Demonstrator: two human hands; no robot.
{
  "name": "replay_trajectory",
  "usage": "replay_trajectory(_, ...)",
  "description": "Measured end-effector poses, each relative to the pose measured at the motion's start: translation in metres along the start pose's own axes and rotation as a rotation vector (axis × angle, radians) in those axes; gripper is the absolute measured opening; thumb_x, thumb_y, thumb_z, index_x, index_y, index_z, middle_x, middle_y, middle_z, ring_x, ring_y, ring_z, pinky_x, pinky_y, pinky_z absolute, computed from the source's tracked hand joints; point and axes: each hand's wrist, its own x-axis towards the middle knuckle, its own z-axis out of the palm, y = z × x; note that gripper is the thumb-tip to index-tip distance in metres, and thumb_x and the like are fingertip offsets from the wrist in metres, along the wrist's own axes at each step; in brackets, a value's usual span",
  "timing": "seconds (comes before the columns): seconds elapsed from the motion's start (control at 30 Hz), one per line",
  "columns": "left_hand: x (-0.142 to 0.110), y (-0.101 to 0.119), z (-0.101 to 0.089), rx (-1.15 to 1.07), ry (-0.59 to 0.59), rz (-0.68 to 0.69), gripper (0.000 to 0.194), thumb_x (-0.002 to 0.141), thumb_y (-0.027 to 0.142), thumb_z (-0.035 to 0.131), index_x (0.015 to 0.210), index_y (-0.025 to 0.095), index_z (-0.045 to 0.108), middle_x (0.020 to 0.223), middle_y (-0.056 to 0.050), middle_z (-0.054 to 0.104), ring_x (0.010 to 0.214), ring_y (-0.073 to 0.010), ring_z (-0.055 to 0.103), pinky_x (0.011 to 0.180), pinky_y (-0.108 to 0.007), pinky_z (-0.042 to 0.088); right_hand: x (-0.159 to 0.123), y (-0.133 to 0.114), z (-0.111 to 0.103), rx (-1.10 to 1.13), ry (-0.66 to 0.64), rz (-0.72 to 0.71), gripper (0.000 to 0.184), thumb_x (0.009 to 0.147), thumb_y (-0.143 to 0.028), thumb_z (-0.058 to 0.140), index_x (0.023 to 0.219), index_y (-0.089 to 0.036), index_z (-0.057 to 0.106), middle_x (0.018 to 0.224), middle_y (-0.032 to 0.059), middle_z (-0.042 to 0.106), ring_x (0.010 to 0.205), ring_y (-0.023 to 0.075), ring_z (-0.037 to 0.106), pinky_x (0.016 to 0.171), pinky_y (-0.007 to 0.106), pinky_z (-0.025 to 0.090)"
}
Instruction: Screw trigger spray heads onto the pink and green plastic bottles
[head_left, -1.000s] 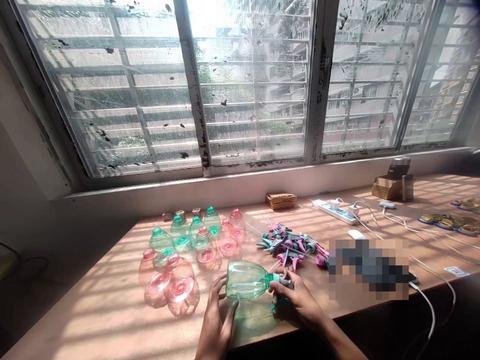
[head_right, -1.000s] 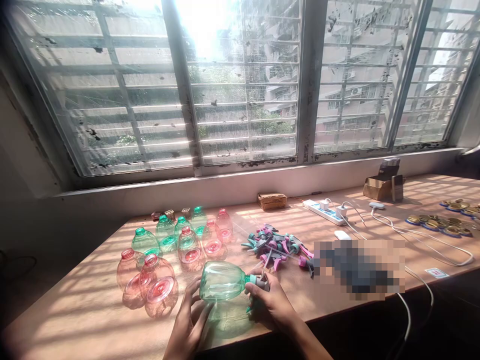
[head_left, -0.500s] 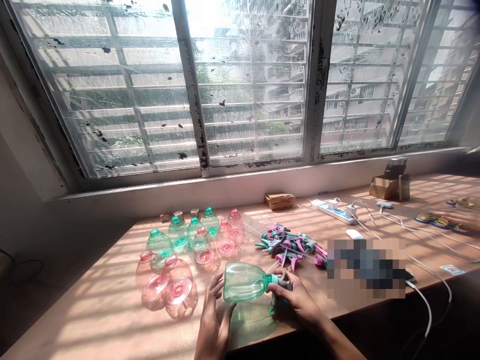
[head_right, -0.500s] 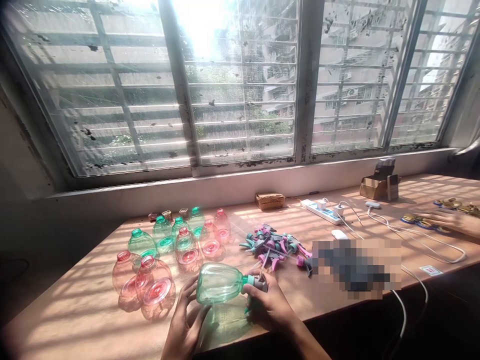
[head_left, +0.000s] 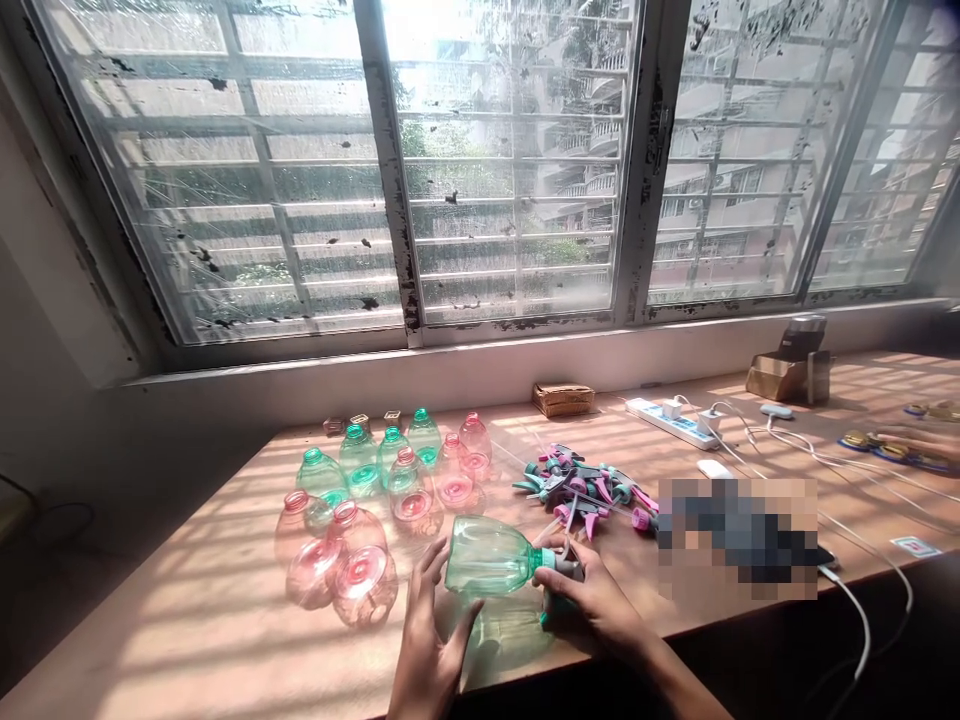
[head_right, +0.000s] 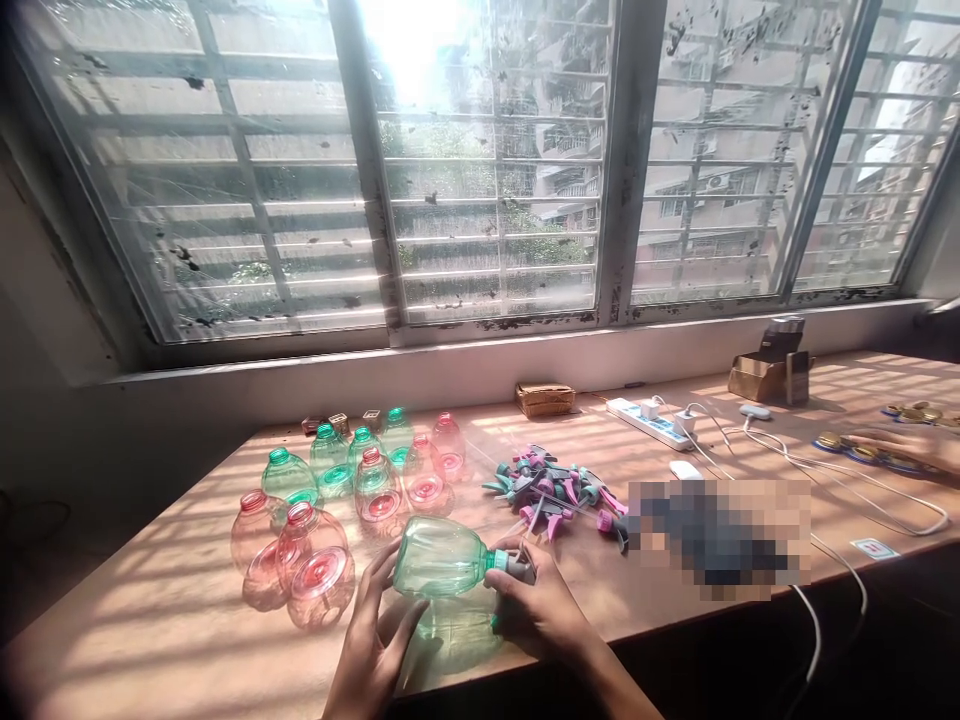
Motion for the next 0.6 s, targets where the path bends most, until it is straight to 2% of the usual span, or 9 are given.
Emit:
replay_trajectory(0.13,-0.002,0.003,0.002,-0.007,0.029,-0.016,0.057,0.093,0.041,0.073,0.145,0.032,0.051,0.156,-0.012,0.052,0.147,-0.0349,0.049,0.121,-0.058,0.041,-0.001,0.003,-0.001,0.004,-0.030,-0.009,0.051,0.066,-0.053,0.095,0.098,-0.022,0.069,0.077,-0.0017,0.070,0.064,0.0182,0.061,0.062,0.031,0.047)
replay_trajectory(0.27,-0.003,0.003,0.006,-0.001,0.064,-0.033,0.051,0.098,0.043,0.066,0.146,0.030,0.053,0.154,-0.014,0.053,0.147,-0.0360,0.049,0.120,-0.059,0.042,0.000,0.008,-0.004,0.004,-0.040,-0.012,0.047,0.068,-0.047,0.096,0.099,-0.022,0.071,0.076,-0.0022,0.070,0.066,0.0177,0.061,0.064,0.031,0.047)
replay_trajectory(0.43,-0.002,-0.002,0.005,0.026,0.057,0.022,0.049,0.100,0.037,0.063,0.148,0.033,0.051,0.154,-0.012,0.052,0.149,-0.0341,0.047,0.122,-0.059,0.039,0.002,0.011,-0.005,0.051,-0.027,0.012,0.052,0.071,-0.057,0.091,0.099,-0.022,0.065,0.069,-0.0019,0.071,0.058,0.0177,0.062,0.062,0.033,0.049)
replay_trajectory(0.6,-0.002,0.002,0.001,0.052,0.013,0.040,0.059,0.094,0.036,0.074,0.148,0.034,0.048,0.156,-0.011,0.052,0.149,-0.0349,0.048,0.121,-0.059,0.042,0.001,0.008,-0.004,0.068,-0.052,0.024,0.054,0.067,-0.053,0.096,0.100,-0.021,0.066,0.070,-0.0019,0.071,0.060,0.0170,0.063,0.061,0.031,0.050)
